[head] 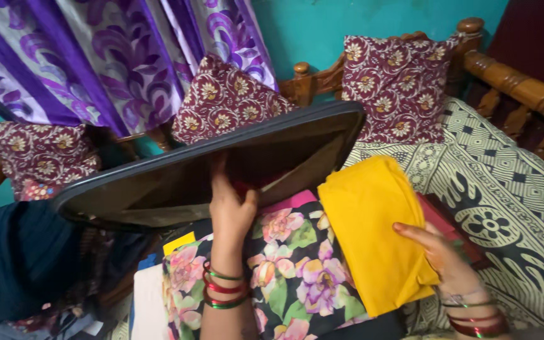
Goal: The person packs various folded clothes and small colored items into a suitcase by hand while the suitcase rests on a bed.
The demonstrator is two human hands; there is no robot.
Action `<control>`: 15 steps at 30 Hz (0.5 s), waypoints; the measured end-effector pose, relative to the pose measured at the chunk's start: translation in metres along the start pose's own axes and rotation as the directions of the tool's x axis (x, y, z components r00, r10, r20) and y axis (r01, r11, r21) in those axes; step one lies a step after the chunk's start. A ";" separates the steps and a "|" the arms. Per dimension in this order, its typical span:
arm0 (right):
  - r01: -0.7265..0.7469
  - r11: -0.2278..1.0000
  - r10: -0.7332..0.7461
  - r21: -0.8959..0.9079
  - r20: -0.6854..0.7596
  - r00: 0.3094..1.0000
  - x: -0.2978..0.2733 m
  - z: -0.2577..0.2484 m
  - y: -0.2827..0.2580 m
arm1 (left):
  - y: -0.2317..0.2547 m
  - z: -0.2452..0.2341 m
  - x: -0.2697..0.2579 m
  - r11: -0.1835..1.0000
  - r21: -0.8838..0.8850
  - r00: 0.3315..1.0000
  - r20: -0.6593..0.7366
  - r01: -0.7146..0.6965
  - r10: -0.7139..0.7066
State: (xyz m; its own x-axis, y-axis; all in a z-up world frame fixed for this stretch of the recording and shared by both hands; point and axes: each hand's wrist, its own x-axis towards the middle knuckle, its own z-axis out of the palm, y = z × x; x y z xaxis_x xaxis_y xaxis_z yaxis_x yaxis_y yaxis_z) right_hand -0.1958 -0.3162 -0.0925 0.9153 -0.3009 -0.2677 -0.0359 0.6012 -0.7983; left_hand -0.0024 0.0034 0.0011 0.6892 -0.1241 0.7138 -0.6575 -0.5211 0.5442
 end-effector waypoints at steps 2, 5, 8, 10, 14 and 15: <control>0.148 0.980 -0.144 -0.134 0.039 0.989 -0.020 0.023 -0.016 | 0.002 -0.003 0.000 1.000 -0.015 1.000 0.012 0.008 -0.007; 0.395 0.849 -0.372 -0.352 0.133 0.918 -0.048 0.062 -0.032 | 0.003 -0.005 0.001 0.993 0.002 0.989 0.081 0.121 -0.121; 0.686 0.424 -0.670 -0.591 0.305 0.677 -0.058 0.106 -0.034 | 0.000 -0.004 0.000 0.992 0.116 0.998 0.021 0.054 -0.057; 0.787 -0.017 -0.760 -0.616 0.520 0.390 -0.049 0.138 -0.032 | -0.003 -0.004 0.000 0.983 0.180 1.000 -0.026 0.017 -0.012; 0.766 -0.540 -0.614 -0.350 0.786 -0.075 -0.016 0.200 -0.035 | -0.012 -0.004 0.000 0.984 0.165 0.996 -0.065 0.070 -0.060; 0.764 -0.576 -0.590 -0.292 0.795 -0.141 -0.011 0.213 -0.037 | -0.015 -0.004 0.000 0.986 0.146 0.995 -0.074 0.077 -0.067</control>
State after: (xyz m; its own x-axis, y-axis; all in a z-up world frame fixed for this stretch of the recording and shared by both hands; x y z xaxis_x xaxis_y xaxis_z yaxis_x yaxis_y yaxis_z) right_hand -0.1193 -0.1776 0.0548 0.2108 0.2765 0.9376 0.6027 -0.7919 0.0980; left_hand 0.0069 0.0146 -0.0055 0.7076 -0.0263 0.7062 -0.5505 -0.6472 0.5274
